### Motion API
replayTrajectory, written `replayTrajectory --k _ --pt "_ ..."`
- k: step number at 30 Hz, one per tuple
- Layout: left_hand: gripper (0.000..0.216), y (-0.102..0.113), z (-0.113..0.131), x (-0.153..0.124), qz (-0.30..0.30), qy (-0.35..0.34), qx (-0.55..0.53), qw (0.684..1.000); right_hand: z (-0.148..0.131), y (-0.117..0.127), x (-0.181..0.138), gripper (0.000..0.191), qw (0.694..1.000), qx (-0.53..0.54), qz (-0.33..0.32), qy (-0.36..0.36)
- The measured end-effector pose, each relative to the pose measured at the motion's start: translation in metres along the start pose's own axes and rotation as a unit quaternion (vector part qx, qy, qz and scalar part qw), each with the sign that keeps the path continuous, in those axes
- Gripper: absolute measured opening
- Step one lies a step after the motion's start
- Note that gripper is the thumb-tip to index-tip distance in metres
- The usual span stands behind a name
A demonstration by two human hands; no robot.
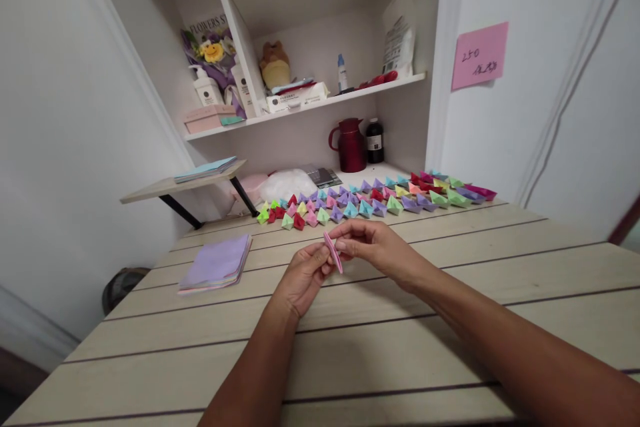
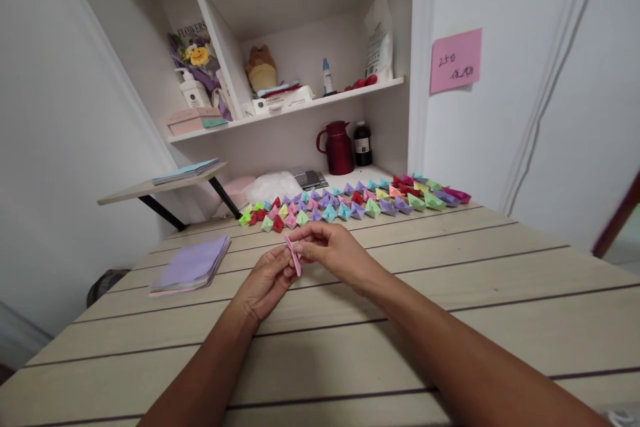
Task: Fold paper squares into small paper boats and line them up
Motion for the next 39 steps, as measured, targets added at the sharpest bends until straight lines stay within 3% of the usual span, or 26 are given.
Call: replayTrajectory --k 6,14,24,31,39 --pt "0.018 0.003 0.001 -0.001 0.011 -0.003 -0.003 1.0 0.005 -0.002 0.001 0.028 0.999 -0.014 -0.023 -0.017" --pt "0.017 0.002 0.001 -0.001 0.0 -0.002 -0.001 1.0 0.008 -0.001 0.001 0.021 0.999 -0.006 -0.026 -0.027" --pt "0.023 0.004 -0.01 0.0 0.01 0.023 0.0 1.0 0.017 0.007 0.008 0.013 0.992 -0.121 -0.008 0.022" --pt "0.03 0.005 -0.015 -0.002 0.033 0.042 -0.003 0.999 0.014 0.01 0.008 0.009 0.965 -0.249 0.031 0.08" --pt "0.031 -0.002 -0.019 -0.008 0.049 0.074 -0.02 0.996 0.011 0.016 0.006 0.013 0.959 -0.249 0.052 0.124"
Point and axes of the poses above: each hand's wrist, its own x-axis towards the middle knuckle, its own y-axis out of the back of the hand, z = x × y, the point moved 8 cm from there along x, towards the middle knuckle, and after that the axes turned 13 degrees about x, right-handed, at the moved point
